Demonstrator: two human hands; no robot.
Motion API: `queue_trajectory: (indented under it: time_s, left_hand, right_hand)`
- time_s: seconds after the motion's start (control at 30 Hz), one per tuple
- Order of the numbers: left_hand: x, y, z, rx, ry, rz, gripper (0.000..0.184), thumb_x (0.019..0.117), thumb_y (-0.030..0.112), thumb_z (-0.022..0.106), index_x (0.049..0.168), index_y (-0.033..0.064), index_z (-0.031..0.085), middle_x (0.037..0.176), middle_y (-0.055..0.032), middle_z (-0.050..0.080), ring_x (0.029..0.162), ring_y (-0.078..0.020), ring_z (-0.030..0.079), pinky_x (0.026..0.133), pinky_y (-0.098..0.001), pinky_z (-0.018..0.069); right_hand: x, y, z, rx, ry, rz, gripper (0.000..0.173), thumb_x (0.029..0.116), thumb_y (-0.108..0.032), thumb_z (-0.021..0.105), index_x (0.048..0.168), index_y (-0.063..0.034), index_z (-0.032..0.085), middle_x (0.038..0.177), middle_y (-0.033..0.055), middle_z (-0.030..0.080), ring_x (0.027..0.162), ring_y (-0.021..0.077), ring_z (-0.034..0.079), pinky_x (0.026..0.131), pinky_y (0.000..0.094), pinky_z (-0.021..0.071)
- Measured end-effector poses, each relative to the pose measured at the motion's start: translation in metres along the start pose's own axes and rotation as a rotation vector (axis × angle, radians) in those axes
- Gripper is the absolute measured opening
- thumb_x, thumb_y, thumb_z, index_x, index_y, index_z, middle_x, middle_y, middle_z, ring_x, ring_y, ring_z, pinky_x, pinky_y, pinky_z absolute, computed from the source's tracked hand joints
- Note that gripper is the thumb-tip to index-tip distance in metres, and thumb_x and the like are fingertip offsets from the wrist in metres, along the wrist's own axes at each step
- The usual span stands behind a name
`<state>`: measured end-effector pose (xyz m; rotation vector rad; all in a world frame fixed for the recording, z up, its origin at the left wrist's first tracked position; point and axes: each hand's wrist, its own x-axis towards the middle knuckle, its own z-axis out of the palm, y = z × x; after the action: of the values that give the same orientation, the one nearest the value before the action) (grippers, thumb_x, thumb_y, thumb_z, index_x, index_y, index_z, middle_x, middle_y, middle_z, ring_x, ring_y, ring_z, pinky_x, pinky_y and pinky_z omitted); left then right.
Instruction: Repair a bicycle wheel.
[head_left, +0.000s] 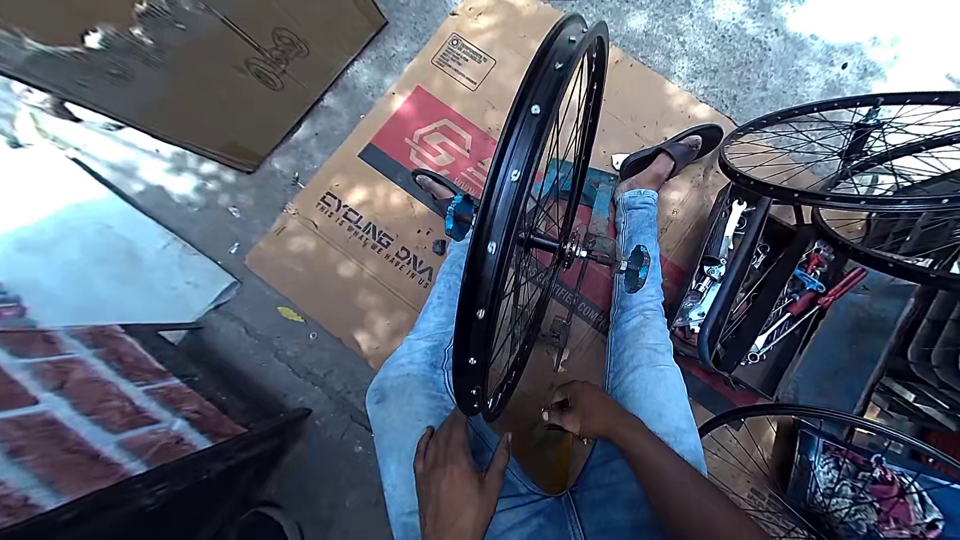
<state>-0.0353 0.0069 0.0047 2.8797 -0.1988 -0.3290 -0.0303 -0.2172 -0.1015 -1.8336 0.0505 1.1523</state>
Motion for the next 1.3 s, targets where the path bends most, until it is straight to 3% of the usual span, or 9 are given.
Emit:
queue_trajectory:
  time_s: [0.1,0.27,0.77,0.9,0.97,1.03,1.1,1.2,1.3]
  left_hand:
    - [0.004,0.008,-0.014,-0.075,0.064,-0.028,0.097,0.0816,0.066,0.062,0.145,-0.0067,0.048,0.139,-0.0256,0.059,0.124,-0.0435,0.059,0.109,-0.0614,0.0398]
    - [0.014,0.016,-0.027,-0.124,0.091,0.001,0.101,0.0797,0.066,0.066,0.145,-0.0074,0.047,0.139,-0.0261,0.058,0.125,-0.0430,0.058,0.109,-0.0599,0.0407]
    - [0.007,0.024,-0.032,-0.293,0.176,0.071,0.090,0.0867,0.058,0.069,0.143,-0.0094,0.047,0.138,-0.0278,0.057,0.128,-0.0376,0.057,0.109,-0.0522,0.0443]
    - [0.009,0.028,-0.035,-0.367,0.247,0.120,0.086,0.0889,0.054,0.070,0.142,-0.0090,0.047,0.135,-0.0274,0.059,0.127,-0.0309,0.058,0.109,-0.0458,0.0462]
    - [0.012,0.030,-0.036,-0.378,0.299,0.146,0.074,0.0936,0.051,0.067,0.137,-0.0067,0.053,0.128,-0.0230,0.065,0.123,-0.0248,0.062,0.109,-0.0419,0.0472]
    - [0.015,0.027,-0.030,-0.285,0.348,0.136,0.052,0.0976,0.045,0.063,0.118,-0.0023,0.070,0.111,-0.0147,0.075,0.109,-0.0228,0.070,0.107,-0.0457,0.0473]
    - [0.011,0.017,-0.013,-0.124,0.255,0.084,0.047,0.0996,0.046,0.056,0.110,0.0051,0.076,0.107,-0.0083,0.077,0.106,-0.0228,0.072,0.111,-0.0533,0.0417]
    - [0.003,0.000,0.004,0.052,0.011,-0.007,0.058,0.0927,0.050,0.056,0.124,0.0031,0.070,0.126,-0.0150,0.070,0.126,-0.0362,0.062,0.116,-0.0631,0.0304]
    - [0.006,0.005,-0.004,-0.032,0.005,-0.014,0.081,0.0861,0.058,0.061,0.140,-0.0022,0.056,0.140,-0.0213,0.060,0.130,-0.0405,0.057,0.114,-0.0628,0.0342]
  right_hand:
    - [0.000,0.002,0.002,0.002,-0.005,0.004,0.044,0.0996,-0.049,0.057,0.105,-0.0079,0.071,0.098,0.0103,0.070,0.093,0.0254,0.067,0.086,0.0527,0.0520]
    - [0.003,0.001,0.001,0.009,-0.010,0.002,0.043,0.0992,-0.049,0.057,0.101,-0.0075,0.070,0.093,0.0111,0.068,0.089,0.0268,0.066,0.082,0.0536,0.0510]
    - [0.003,0.002,0.001,0.037,-0.009,0.022,0.044,0.0995,-0.049,0.058,0.105,-0.0072,0.070,0.096,0.0108,0.070,0.091,0.0260,0.067,0.085,0.0533,0.0520]
    - [0.004,0.003,0.001,0.031,-0.010,0.021,0.045,0.0991,-0.050,0.058,0.104,-0.0072,0.070,0.095,0.0112,0.069,0.091,0.0264,0.067,0.084,0.0538,0.0520]
    - [0.004,0.003,-0.001,0.027,-0.009,0.016,0.045,0.0988,-0.050,0.058,0.103,-0.0074,0.071,0.095,0.0111,0.069,0.090,0.0262,0.067,0.084,0.0536,0.0522]
    - [0.005,0.003,0.000,0.022,-0.014,0.016,0.045,0.0991,-0.051,0.057,0.103,-0.0076,0.071,0.096,0.0108,0.070,0.091,0.0260,0.067,0.085,0.0535,0.0522]
    - [0.004,0.002,0.000,0.024,-0.015,0.022,0.045,0.0993,-0.050,0.057,0.105,-0.0079,0.071,0.097,0.0104,0.070,0.093,0.0256,0.067,0.087,0.0532,0.0521]
    - [0.004,0.001,-0.001,0.037,-0.016,0.023,0.044,0.0993,-0.049,0.058,0.105,-0.0070,0.071,0.098,0.0116,0.069,0.094,0.0269,0.067,0.086,0.0542,0.0515]
    - [0.001,0.003,-0.001,0.050,-0.015,0.026,0.043,0.0996,-0.048,0.057,0.104,-0.0072,0.070,0.096,0.0110,0.069,0.091,0.0259,0.067,0.084,0.0528,0.0519]
